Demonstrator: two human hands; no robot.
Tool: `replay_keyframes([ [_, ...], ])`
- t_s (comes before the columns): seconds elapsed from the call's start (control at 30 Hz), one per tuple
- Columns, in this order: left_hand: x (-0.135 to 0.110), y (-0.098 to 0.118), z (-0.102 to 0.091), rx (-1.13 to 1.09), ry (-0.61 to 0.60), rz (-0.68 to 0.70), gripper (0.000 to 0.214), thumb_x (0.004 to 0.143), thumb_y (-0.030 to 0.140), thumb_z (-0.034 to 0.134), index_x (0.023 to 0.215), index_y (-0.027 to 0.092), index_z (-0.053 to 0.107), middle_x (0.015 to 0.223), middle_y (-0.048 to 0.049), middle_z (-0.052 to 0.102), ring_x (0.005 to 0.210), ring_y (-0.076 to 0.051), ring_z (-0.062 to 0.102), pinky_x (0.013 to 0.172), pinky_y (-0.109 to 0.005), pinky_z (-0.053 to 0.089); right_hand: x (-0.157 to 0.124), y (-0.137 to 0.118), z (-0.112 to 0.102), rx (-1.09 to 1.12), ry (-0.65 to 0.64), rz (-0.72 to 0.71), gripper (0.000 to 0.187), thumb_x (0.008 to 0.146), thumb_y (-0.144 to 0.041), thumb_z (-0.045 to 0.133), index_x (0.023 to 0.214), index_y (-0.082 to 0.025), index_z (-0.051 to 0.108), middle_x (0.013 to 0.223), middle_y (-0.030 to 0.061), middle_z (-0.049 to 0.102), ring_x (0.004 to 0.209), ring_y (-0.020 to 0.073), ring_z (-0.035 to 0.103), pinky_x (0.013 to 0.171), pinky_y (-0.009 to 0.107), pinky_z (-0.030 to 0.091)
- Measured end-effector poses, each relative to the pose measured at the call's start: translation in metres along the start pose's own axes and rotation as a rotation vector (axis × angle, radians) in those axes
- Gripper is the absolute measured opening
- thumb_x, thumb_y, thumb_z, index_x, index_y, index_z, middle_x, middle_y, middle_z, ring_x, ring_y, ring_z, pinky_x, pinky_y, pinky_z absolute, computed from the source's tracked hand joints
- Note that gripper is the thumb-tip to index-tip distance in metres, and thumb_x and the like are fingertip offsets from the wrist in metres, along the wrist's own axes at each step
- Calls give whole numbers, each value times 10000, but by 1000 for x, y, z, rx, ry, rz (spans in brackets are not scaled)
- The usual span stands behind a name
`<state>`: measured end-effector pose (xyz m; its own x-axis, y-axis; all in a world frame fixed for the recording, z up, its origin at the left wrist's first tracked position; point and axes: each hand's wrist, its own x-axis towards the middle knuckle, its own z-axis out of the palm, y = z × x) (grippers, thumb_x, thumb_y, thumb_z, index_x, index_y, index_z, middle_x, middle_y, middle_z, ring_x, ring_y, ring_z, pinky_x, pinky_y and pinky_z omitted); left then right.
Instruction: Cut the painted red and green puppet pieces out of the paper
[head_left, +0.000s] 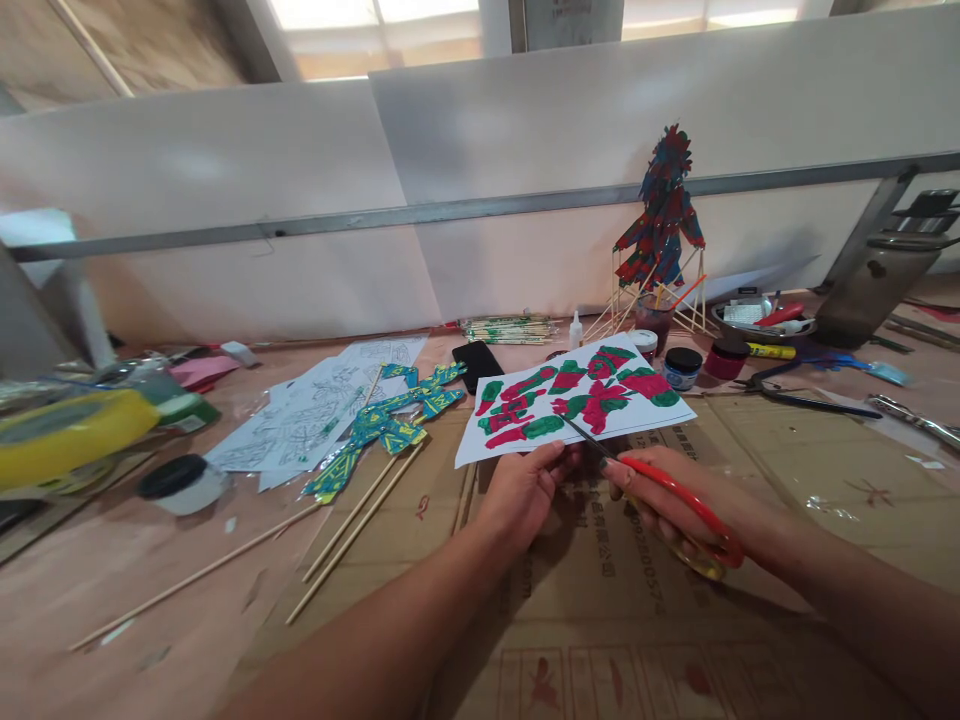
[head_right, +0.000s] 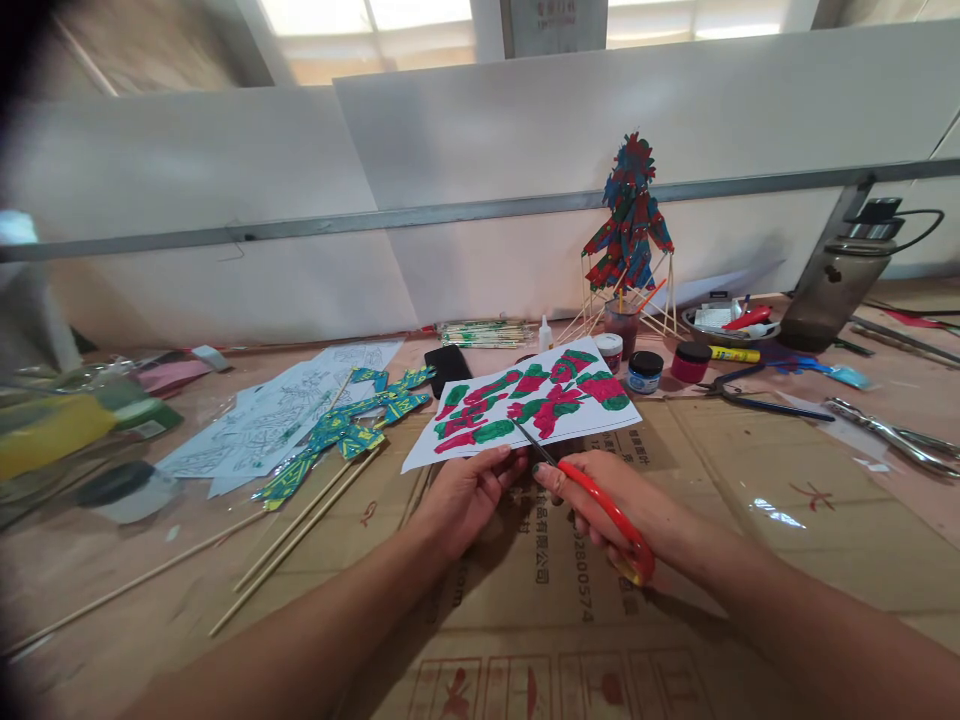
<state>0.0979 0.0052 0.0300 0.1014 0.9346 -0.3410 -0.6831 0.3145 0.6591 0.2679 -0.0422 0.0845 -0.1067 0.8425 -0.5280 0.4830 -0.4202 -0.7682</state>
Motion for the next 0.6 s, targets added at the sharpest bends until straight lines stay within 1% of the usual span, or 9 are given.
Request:
replay_keyframes([
  [0.1, 0, 0, 0, 10, 3, -11, 194, 738, -89, 700, 739, 101, 739, 740, -79, 774, 668, -162, 725, 671, -256, 631, 2, 1, 1, 45, 1, 50, 431, 955, -642, 619, 882, -224, 539, 559, -54, 524, 421, 88, 461, 393, 178, 347],
  [0.17, 0, -1, 1, 21, -2, -21, 199, 758, -91, 682, 734, 97, 745, 736, -80, 774, 676, -161, 728, 673, -253, 634, 6, 6, 1, 39, -2, 17, 423, 949, -626, 639, 885, -220, 538, 568, -54, 534, 434, 91, 484, 400, 178, 367],
  [0.3, -1, -2, 0, 39, -7, -25, 223, 775, -98, 660, 723, 102, 744, 729, -85, 775, 669, -157, 726, 673, -245, 633, 12, 13, -1, 37, -28, -47, 456, 925, -665, 663, 947, -225, 543, 602, -63, 554, 440, 86, 498, 398, 174, 387],
  [0.47, -1, 0, 0, 52, -3, -43, 220, 770, -100, 655, 737, 99, 742, 738, -98, 780, 671, -168, 733, 663, -249, 629, 14, 12, -1, 12, -17, -24, 450, 983, -643, 603, 872, -214, 525, 599, -46, 556, 443, 75, 499, 412, 164, 377],
  [0.53, -1, 0, 1, 49, 6, -45, 216, 762, -103, 659, 732, 98, 735, 730, -96, 777, 655, -166, 727, 654, -250, 626, 15, 12, -2, 35, -32, -24, 433, 997, -629, 586, 887, -215, 528, 587, -46, 556, 443, 81, 507, 413, 165, 373],
  [0.6, -1, 0, 0, 43, 9, -44, 222, 751, -105, 666, 732, 107, 724, 730, -92, 780, 655, -170, 730, 651, -254, 627, 17, 12, -2, 60, -51, -22, 418, 986, -625, 607, 920, -219, 539, 575, -53, 550, 436, 87, 510, 406, 168, 366],
])
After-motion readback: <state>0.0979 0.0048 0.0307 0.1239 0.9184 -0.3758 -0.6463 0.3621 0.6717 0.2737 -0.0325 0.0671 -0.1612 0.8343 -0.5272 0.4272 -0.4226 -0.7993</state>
